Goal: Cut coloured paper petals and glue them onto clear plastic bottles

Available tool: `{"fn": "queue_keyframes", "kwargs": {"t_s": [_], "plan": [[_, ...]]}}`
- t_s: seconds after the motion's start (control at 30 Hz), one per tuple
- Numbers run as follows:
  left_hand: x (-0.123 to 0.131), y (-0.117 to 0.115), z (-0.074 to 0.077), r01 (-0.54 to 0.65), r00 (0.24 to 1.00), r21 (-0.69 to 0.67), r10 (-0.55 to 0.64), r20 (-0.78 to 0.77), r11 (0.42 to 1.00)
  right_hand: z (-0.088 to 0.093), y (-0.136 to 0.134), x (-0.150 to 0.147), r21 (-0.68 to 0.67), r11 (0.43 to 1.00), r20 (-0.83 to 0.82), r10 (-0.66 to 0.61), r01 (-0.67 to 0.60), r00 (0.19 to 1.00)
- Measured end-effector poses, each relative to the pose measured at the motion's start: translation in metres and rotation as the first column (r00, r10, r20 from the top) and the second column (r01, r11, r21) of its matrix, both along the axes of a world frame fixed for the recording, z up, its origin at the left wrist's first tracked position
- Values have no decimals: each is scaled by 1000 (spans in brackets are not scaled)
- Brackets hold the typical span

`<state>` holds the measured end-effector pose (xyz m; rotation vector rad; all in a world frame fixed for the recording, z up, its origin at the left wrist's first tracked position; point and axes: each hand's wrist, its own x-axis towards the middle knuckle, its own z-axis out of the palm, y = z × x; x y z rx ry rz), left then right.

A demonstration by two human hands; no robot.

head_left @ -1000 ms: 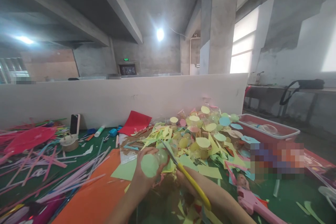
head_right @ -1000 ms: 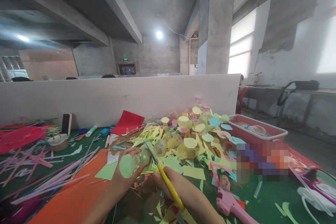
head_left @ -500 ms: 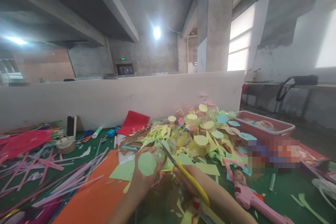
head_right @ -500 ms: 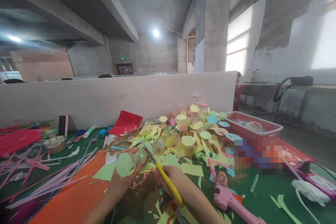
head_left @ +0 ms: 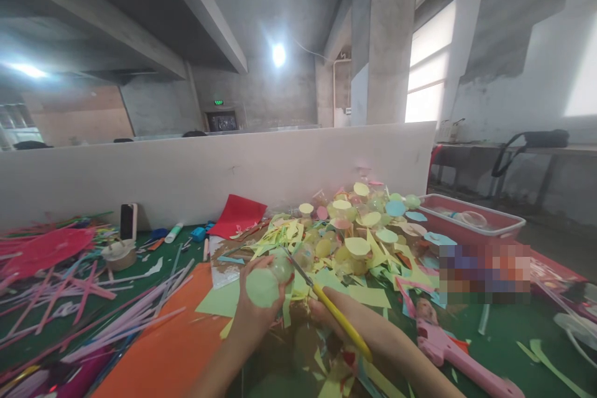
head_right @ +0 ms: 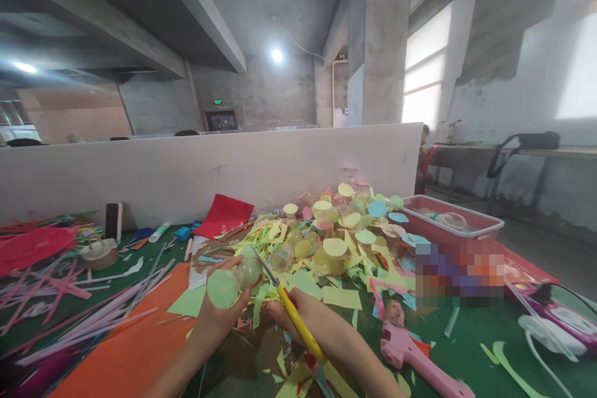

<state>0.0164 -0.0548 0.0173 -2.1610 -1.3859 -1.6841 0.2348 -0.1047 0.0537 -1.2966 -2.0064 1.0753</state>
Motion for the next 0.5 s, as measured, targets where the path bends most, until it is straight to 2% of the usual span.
{"fn": "queue_keyframes", "kwargs": {"t_s": [0.2, 0.37, 0.5], "plan": [[2, -2, 4, 9, 998, -14, -8, 62, 1000, -1, 2, -2, -45, 999, -13, -15, 14, 1000], [0, 0, 1, 41, 996, -37, -39, 75, 998, -2, 5, -4, 4, 998, 38, -64, 64, 997], [1, 2, -4, 64, 992, -113, -51, 118, 991, -2, 6, -5, 44, 997, 69, -71, 68, 995]]}}
